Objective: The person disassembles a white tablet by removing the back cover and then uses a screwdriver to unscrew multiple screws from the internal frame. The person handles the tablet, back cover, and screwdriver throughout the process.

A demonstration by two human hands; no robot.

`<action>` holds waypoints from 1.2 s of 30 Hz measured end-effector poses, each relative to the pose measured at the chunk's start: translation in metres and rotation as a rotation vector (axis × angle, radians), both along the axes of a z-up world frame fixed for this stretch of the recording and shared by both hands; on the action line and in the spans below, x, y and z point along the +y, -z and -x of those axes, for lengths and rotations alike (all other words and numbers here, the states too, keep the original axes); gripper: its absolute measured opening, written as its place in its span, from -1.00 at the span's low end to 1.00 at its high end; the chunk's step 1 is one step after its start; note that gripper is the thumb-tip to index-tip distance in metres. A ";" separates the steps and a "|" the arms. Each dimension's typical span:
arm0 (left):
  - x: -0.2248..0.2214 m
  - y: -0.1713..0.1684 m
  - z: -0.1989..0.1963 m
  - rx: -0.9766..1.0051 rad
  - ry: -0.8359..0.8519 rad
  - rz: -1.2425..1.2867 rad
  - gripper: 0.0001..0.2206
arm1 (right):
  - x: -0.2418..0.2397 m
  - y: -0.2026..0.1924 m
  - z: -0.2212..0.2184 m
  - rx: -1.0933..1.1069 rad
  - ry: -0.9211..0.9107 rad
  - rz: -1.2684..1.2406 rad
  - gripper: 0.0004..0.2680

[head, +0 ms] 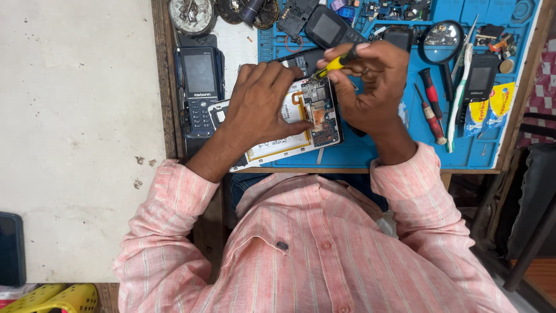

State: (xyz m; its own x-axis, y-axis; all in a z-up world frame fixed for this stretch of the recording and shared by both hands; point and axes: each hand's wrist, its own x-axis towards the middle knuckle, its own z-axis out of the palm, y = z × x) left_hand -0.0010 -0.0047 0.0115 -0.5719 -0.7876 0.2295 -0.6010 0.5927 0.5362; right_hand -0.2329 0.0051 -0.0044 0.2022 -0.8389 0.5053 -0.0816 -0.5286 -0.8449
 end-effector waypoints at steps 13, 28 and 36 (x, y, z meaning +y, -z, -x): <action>-0.022 0.013 0.064 0.148 0.141 0.101 -0.87 | 0.025 -0.031 0.044 0.143 0.183 0.098 -0.68; -0.021 0.011 0.040 0.101 0.081 0.063 -0.92 | 0.032 -0.016 0.042 0.091 0.227 0.099 -0.67; 0.016 -0.010 -0.001 0.026 -0.055 -0.051 -0.23 | 0.019 -0.002 0.008 0.109 0.091 0.062 -0.67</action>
State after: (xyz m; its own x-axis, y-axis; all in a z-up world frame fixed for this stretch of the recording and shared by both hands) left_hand -0.0004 0.0116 0.0211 -0.5219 -0.8286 0.2027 -0.6176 0.5310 0.5802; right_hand -0.2413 0.0237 -0.0021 0.1831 -0.8242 0.5359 -0.2206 -0.5657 -0.7946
